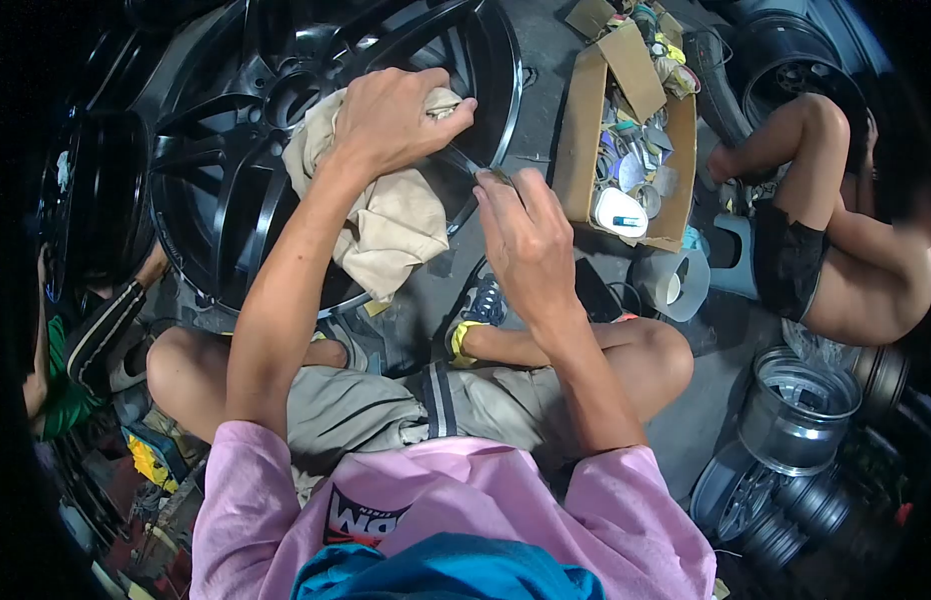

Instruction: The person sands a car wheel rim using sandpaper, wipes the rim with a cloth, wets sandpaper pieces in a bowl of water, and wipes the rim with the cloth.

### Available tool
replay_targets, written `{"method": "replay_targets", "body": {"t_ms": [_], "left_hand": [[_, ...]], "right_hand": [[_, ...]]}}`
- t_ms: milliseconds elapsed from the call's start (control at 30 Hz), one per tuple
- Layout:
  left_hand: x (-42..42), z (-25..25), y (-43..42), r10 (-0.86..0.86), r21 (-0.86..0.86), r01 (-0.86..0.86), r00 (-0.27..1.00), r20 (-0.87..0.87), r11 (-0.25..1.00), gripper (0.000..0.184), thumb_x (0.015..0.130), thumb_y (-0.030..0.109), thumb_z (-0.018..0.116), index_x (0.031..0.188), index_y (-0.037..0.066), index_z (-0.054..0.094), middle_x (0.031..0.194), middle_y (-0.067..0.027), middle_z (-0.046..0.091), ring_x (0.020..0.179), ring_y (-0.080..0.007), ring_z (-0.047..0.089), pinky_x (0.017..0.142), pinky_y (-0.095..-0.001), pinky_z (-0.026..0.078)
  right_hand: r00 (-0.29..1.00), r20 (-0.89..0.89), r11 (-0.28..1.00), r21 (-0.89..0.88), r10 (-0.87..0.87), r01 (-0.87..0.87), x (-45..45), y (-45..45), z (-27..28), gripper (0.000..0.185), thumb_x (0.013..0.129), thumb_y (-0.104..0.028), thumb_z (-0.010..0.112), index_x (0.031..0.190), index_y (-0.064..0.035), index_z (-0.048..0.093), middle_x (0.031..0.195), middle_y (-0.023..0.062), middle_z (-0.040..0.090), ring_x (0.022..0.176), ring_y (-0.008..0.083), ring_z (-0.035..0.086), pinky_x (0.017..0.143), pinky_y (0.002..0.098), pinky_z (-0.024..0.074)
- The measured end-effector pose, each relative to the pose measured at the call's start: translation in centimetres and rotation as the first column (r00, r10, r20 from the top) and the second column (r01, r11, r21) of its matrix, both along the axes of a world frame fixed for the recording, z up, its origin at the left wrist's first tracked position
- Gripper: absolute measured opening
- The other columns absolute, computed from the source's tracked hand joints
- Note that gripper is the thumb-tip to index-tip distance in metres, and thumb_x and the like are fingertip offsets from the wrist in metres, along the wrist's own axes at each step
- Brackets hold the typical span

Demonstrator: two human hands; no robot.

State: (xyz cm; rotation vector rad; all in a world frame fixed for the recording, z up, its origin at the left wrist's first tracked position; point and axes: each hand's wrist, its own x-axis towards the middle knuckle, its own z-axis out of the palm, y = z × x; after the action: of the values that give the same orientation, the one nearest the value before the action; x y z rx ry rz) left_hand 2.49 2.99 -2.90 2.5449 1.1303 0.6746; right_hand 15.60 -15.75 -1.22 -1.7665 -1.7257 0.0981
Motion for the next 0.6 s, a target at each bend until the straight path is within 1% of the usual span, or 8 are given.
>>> {"method": "replay_targets", "body": {"t_ms": [100, 167, 200, 267, 400, 467, 600], "left_hand": [[-0.2, 0.59, 0.17, 0.001, 0.003, -0.001, 1.0, 0.014, 1.0, 0.046, 0.084, 0.052, 0.074, 0.092, 0.007, 0.081, 0.073, -0.0211, 0.072, 0.074, -0.0416, 0.072, 0.072, -0.0473, 0.058], [-0.06, 0.87, -0.04, 0.01, -0.048, -0.013, 0.998, -0.061, 0.999, 0.046, 0.084, 0.052, 0.073, 0.092, 0.007, 0.081, 0.073, -0.0208, 0.072, 0.073, -0.0414, 0.072, 0.072, -0.0472, 0.058], [-0.05, 0.58, -0.05, 0.005, -0.052, -0.008, 0.998, -0.062, 0.999, 0.046, 0.084, 0.052, 0.073, 0.092, 0.007, 0.081, 0.073, -0.0208, 0.072, 0.073, -0.0414, 0.072, 0.072, -0.0472, 0.058], [-0.05, 0.04, 0.14, -0.011, -0.007, 0.011, 1.0, 0.023, 1.0, 0.048, 0.085, 0.052, 0.072, 0.092, 0.006, 0.081, 0.072, -0.0209, 0.072, 0.073, -0.0414, 0.072, 0.072, -0.0474, 0.058], [-0.18, 0.43, -0.03, 0.013, -0.016, -0.013, 1.0, 0.009, 1.0, 0.049, 0.085, 0.053, 0.071, 0.091, 0.005, 0.08, 0.072, -0.0209, 0.072, 0.073, -0.0414, 0.072, 0.072, -0.0471, 0.058], [-0.11, 0.64, -0.06, 0.004, -0.04, -0.006, 0.999, -0.032, 0.999, 0.049, 0.085, 0.053, 0.072, 0.091, 0.005, 0.08, 0.072, -0.021, 0.072, 0.073, -0.0413, 0.072, 0.072, -0.0467, 0.058], [0.04, 0.25, -0.05, -0.01, -0.018, 0.01, 1.0, 0.001, 1.0, 0.049, 0.085, 0.053, 0.072, 0.089, 0.005, 0.08, 0.071, -0.0212, 0.071, 0.073, -0.0416, 0.072, 0.072, -0.0469, 0.058]], "right_hand": [[1.0, -0.001, 1.0, 0.004, 0.011, -0.011, -0.26, 0.08, -0.05, 0.023, 0.093, -0.003, 0.074, 0.116, 0.0005, 0.073, 0.095, 0.015, 0.059, 0.084, 0.0353, 0.065, 0.075, 0.0452, 0.0533], [1.0, -0.013, 1.0, 0.0, 0.004, -0.004, -0.31, -0.16, -0.21, 0.021, 0.093, -0.002, 0.073, 0.114, 0.002, 0.072, 0.096, 0.0153, 0.059, 0.085, 0.0364, 0.065, 0.076, 0.0458, 0.0535], [1.0, -0.014, 1.0, -0.004, -0.002, 0.002, -0.35, -0.07, -0.14, 0.021, 0.093, -0.002, 0.073, 0.114, 0.002, 0.072, 0.096, 0.0153, 0.059, 0.085, 0.0364, 0.065, 0.076, 0.0458, 0.0535], [1.0, -0.007, 1.0, 0.008, 0.0, 0.0, -0.43, 0.53, 0.18, 0.02, 0.093, -0.001, 0.073, 0.113, 0.0022, 0.072, 0.096, 0.016, 0.059, 0.085, 0.0372, 0.065, 0.076, 0.0461, 0.0535], [1.0, -0.007, 1.0, -0.006, -0.003, 0.003, -0.59, -0.03, 0.31, 0.019, 0.093, -0.001, 0.073, 0.112, 0.0023, 0.072, 0.096, 0.0165, 0.059, 0.087, 0.038, 0.065, 0.077, 0.0463, 0.0537], [1.0, -0.02, 1.0, -0.011, -0.008, 0.008, -0.48, -0.12, 0.15, 0.019, 0.093, 0.0, 0.073, 0.111, 0.0023, 0.072, 0.096, 0.0166, 0.059, 0.087, 0.0382, 0.065, 0.077, 0.0467, 0.0536], [1.0, -0.009, 1.0, 0.014, 0.006, -0.006, -0.49, 0.32, 0.46, 0.018, 0.092, 0.0, 0.073, 0.111, 0.0025, 0.072, 0.095, 0.0162, 0.059, 0.087, 0.038, 0.065, 0.077, 0.0469, 0.0536]]}}
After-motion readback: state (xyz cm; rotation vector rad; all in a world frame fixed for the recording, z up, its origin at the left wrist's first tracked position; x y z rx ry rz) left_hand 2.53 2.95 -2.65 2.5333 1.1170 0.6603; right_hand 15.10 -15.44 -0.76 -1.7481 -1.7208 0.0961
